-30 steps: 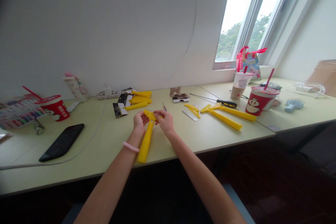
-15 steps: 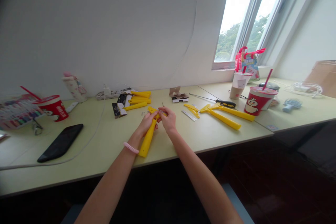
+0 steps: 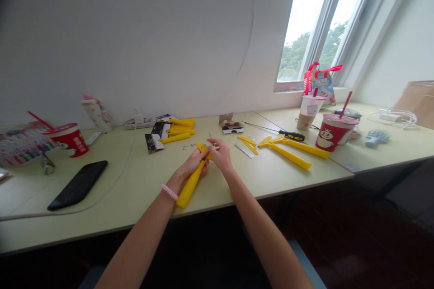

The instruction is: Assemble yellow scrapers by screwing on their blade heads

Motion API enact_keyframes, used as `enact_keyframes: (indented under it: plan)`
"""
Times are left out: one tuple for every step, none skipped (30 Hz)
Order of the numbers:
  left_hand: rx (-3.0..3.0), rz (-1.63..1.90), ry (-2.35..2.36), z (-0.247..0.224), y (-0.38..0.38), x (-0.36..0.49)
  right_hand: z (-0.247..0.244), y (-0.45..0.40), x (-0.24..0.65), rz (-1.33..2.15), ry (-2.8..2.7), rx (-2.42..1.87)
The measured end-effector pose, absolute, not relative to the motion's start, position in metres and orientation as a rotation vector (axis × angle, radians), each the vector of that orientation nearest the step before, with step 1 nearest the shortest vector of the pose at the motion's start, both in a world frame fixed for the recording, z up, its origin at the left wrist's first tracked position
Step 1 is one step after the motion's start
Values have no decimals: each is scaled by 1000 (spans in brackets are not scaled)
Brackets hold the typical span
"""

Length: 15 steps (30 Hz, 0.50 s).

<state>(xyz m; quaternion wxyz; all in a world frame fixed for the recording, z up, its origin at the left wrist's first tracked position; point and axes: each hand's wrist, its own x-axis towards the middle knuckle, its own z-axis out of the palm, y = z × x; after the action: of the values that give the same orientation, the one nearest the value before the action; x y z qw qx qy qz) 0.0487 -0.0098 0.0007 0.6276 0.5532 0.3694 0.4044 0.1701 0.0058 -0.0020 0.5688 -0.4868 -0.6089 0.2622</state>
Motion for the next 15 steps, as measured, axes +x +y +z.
enact_keyframes:
  plan:
    - [1274,910,842,1,-11,50,-1,8,172,635,-1470,-1118]
    - [1280,899,839,0,-13,50,0,11,174,670,-1511,-1099]
    - [1288,892,832,0,-13,51,2,13,176,716,-1557,-1084]
    - [1295,890,820,-1,-13,51,4,15,177,767,-1607,-1066]
    - [1301,889,807,-3,-13,52,6,17,178,820,-1661,-1047]
    - [1304,891,798,-5,-12,52,8,18,178,867,-1714,-1024]
    - [1304,893,796,-7,-11,52,10,20,178,901,-1762,-1000]
    - [1299,896,803,-9,-9,52,11,21,178,916,-1801,-978]
    - [1289,896,818,-10,-7,52,12,22,178,912,-1829,-967]
    - [1281,893,832,-12,-6,52,13,23,177,896,-1846,-967]
    - [1277,888,841,-13,-5,52,14,24,176,879,-1854,-973]
    - [1279,882,843,-14,-4,52,14,24,176,865,-1858,-983]
    - [1283,876,839,-14,-4,51,14,25,175,855,-1862,-994]
    - [1291,872,831,-15,-4,51,13,26,174,844,-1865,-1003]
    - [1298,867,821,-15,-4,50,12,26,174,829,-1868,-1010]
